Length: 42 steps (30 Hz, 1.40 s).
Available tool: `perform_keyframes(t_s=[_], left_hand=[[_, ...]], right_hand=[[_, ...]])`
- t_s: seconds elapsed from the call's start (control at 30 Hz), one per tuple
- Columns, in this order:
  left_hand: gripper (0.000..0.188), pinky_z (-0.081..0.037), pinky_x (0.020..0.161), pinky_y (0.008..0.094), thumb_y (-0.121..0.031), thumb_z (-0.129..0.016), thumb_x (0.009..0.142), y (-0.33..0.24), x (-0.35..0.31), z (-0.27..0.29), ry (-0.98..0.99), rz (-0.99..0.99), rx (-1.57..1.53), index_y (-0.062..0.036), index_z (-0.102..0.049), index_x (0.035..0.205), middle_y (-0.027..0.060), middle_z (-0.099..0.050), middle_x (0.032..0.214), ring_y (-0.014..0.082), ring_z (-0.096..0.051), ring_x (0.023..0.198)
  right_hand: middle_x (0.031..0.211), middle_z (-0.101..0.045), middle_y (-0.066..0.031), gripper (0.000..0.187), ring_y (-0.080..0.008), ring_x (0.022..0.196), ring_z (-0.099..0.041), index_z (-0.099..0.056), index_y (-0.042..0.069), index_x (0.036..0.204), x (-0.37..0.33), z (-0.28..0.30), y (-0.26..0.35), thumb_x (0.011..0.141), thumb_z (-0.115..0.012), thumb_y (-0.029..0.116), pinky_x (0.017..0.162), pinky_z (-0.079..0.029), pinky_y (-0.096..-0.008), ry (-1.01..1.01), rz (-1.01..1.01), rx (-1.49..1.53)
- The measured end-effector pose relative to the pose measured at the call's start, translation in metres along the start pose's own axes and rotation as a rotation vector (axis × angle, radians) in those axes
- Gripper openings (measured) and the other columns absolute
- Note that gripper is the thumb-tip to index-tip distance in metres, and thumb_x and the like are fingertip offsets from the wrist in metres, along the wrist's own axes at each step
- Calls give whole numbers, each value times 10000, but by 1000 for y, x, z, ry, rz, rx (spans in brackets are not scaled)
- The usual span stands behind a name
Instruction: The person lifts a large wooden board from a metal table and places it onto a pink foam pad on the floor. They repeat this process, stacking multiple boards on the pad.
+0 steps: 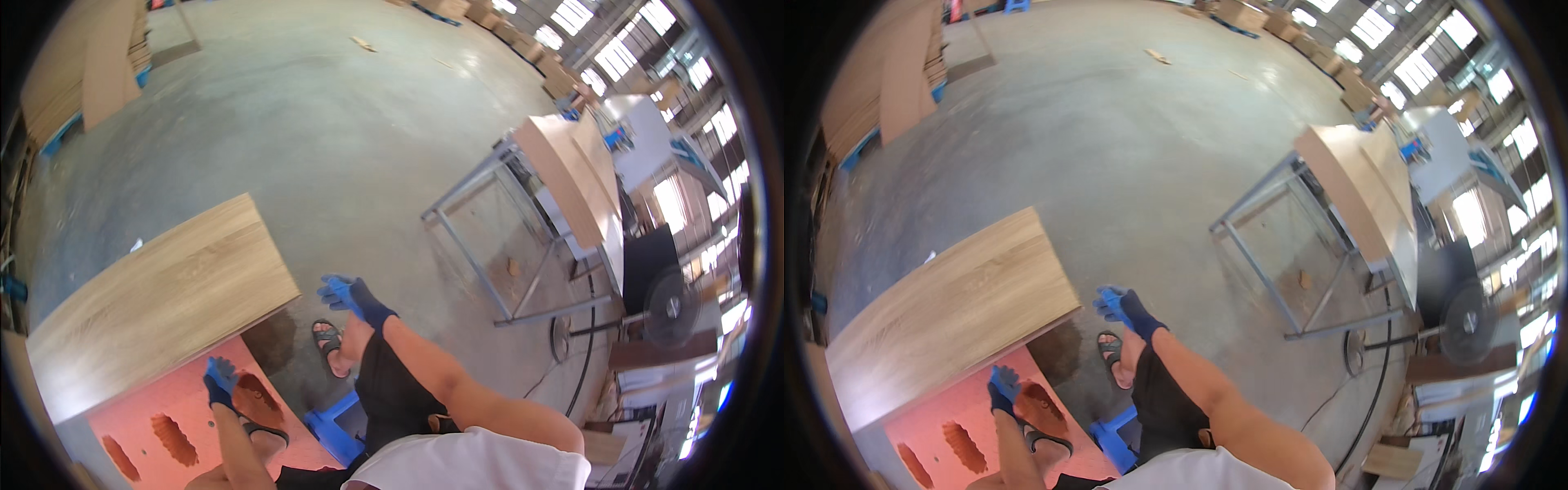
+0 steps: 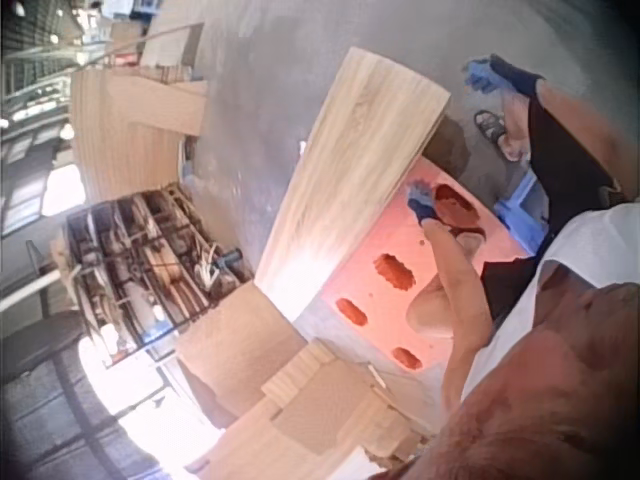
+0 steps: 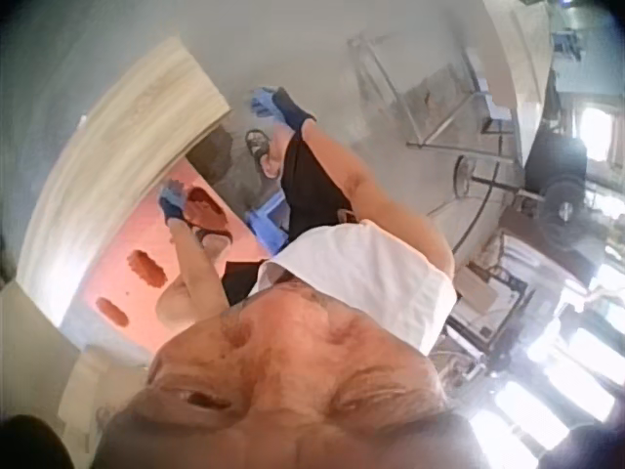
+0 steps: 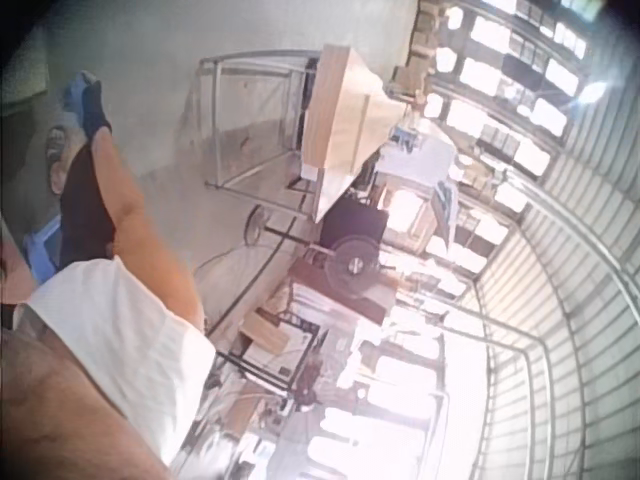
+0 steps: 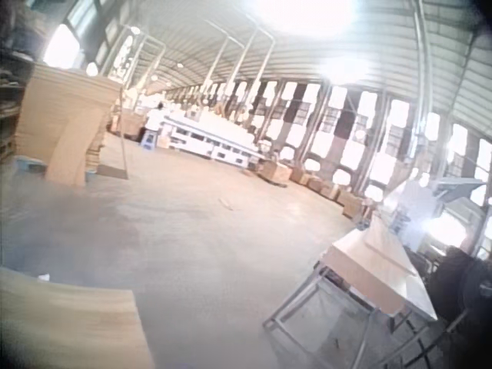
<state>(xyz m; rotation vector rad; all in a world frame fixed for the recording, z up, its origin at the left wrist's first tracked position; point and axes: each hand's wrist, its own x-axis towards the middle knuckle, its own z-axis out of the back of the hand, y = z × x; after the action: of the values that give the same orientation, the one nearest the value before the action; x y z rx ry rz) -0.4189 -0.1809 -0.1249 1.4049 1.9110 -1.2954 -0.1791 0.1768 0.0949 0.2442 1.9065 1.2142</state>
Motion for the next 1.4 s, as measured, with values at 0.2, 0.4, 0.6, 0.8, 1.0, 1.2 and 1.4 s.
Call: perform_keyframes(t_s=[0.2,0.4,0.6,0.8,1.0,1.2,1.4], left_hand=[[286,-269,444,302,-246,-420,881,109,-81,-126,6,211,11,-157,-385,612,-16,-328,536,158,-341,468],[335,-198,361,278,-221,-428,871,152,-115,-123,199,257,102,-183,-342,550,-28,-246,468,129,-248,376],[273,-161,339,283,-216,-421,862,132,-120,-131,78,161,303,-191,-353,599,-38,-254,494,126,-240,377],[177,-285,386,263,-321,-431,881,134,-135,-135,-46,51,469,-159,-472,823,-26,-452,605,125,-399,451],[260,-211,344,259,-208,-392,850,154,-146,-155,46,91,510,-201,-370,591,-35,-328,500,113,-309,365],[221,-328,359,268,-203,-466,852,132,-134,-149,103,91,493,-160,-468,635,-21,-439,553,121,-406,404],[317,-485,601,242,-276,-571,869,131,-213,-294,356,-536,780,-21,-609,1055,48,-641,865,122,-604,716]], right_hand=[[1155,-579,-119,502,-222,996,-573,-422,77,1300,-150,162,38,899,-482,373,876,-450,-383,-228,215,313],[1159,-578,-97,423,-257,1007,-548,-518,110,1202,-274,312,47,870,-492,371,870,-439,-412,-651,536,712],[1261,-513,-114,494,-260,1075,-536,-482,52,1211,-368,423,80,895,-427,428,891,-442,-419,-766,801,826],[1251,-518,-122,564,-256,1045,-555,-462,26,1209,-401,452,143,871,-459,477,849,-479,-409,-728,884,803],[1099,-584,-108,477,-252,968,-583,-481,49,1171,-418,458,175,823,-580,359,796,-510,-359,-591,960,671],[1004,-626,-86,411,-200,864,-630,-494,56,1163,-397,408,182,834,-590,283,667,-527,-296,-686,830,439],[1005,-616,-88,437,-156,891,-610,-473,2,1166,-385,227,174,863,-590,294,737,-505,-280,-515,821,420]])
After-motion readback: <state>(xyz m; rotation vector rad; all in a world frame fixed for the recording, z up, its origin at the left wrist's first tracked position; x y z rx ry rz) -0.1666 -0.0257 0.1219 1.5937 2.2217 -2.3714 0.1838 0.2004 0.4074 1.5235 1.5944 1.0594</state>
